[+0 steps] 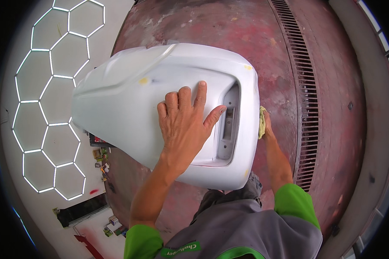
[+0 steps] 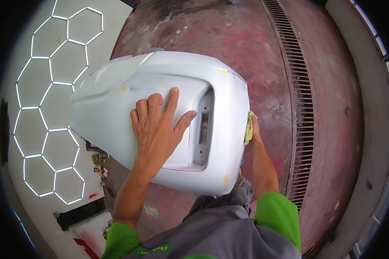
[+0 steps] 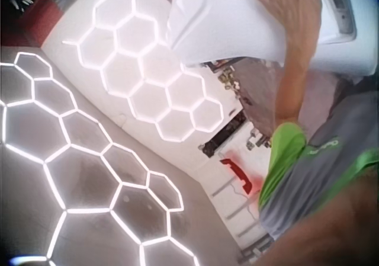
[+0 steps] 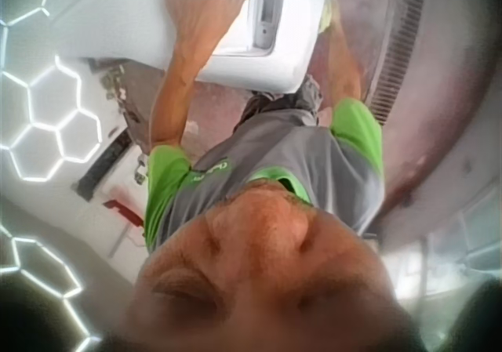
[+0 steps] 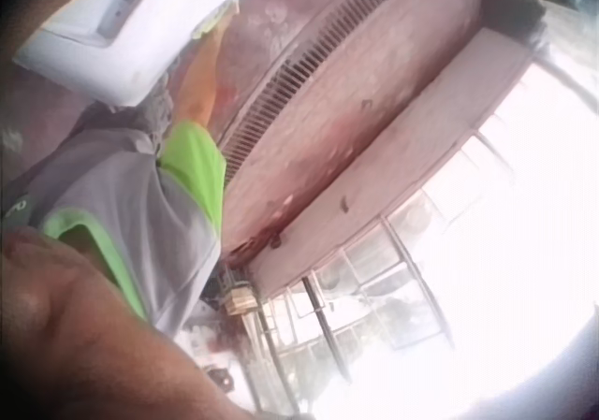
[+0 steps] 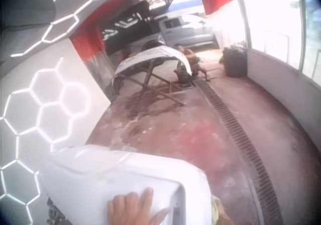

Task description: The person wipes a white car bumper with a green cloth. They move around the bumper, which is mounted on a metal stand, to clean different sections of its surface.

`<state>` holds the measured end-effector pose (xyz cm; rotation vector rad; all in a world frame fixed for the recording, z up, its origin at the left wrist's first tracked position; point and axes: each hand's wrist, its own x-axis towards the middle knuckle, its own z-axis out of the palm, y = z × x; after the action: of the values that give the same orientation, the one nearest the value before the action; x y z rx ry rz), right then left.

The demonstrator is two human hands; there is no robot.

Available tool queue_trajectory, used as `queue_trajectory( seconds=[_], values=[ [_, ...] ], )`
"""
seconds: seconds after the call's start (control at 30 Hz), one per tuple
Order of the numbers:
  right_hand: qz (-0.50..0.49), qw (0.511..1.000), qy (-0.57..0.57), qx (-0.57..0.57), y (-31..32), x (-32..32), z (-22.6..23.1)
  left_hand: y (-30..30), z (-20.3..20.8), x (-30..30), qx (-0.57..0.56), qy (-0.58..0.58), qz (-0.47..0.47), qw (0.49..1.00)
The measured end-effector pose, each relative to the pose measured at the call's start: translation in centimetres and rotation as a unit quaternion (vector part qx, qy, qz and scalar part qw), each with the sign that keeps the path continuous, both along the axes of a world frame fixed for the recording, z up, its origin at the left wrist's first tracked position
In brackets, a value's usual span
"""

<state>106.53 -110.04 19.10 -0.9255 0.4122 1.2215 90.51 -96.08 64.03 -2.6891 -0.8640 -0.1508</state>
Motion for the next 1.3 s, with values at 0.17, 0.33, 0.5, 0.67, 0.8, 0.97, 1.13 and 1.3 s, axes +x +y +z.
queue_trajectory(
  seconds=[0.17, 0.33, 0.5, 0.67, 0.8, 0.97, 1.13, 1.3],
  values=[
    [0.017, 0.997, -0.055, 0.041, 0.2, 0.2, 5.7, -2.8, 0.3, -3.0, -0.082, -0.076, -0.029, 0.993],
    [0.032, 0.968, -0.243, 0.05, 0.1, -1.1, 18.2, -7.3, -1.0, -10.1, -0.136, -0.218, 0.001, 0.966],
    [0.091, 0.847, -0.513, 0.107, 0.2, -1.5, 28.4, -11.2, -2.4, -16.0, -0.157, -0.251, 0.015, 0.955],
    [0.218, 0.498, -0.834, 0.099, 4.1, 0.1, 37.1, -13.2, -2.6, -19.3, -0.157, -0.27, 0.039, 0.949],
    [0.238, 0.4, -0.859, 0.212, 8.2, -2.1, 40.4, -13.5, -2.3, -19.3, -0.148, -0.299, 0.051, 0.941],
    [0.103, 0.605, -0.706, 0.355, 6.5, -6.7, 41.8, -10.8, -0.5, -16.8, -0.072, -0.36, 0.001, 0.93],
    [0.164, 0.609, -0.708, 0.318, -1.2, -8.4, 40.2, -3.7, 3.1, -12.7, -0.028, -0.247, -0.102, 0.963],
    [0.075, 0.62, -0.728, 0.283, -2.6, -10.9, 38.4, 1.1, 3.8, -4.3, -0.015, 0.035, -0.2, 0.979]
  ],
)
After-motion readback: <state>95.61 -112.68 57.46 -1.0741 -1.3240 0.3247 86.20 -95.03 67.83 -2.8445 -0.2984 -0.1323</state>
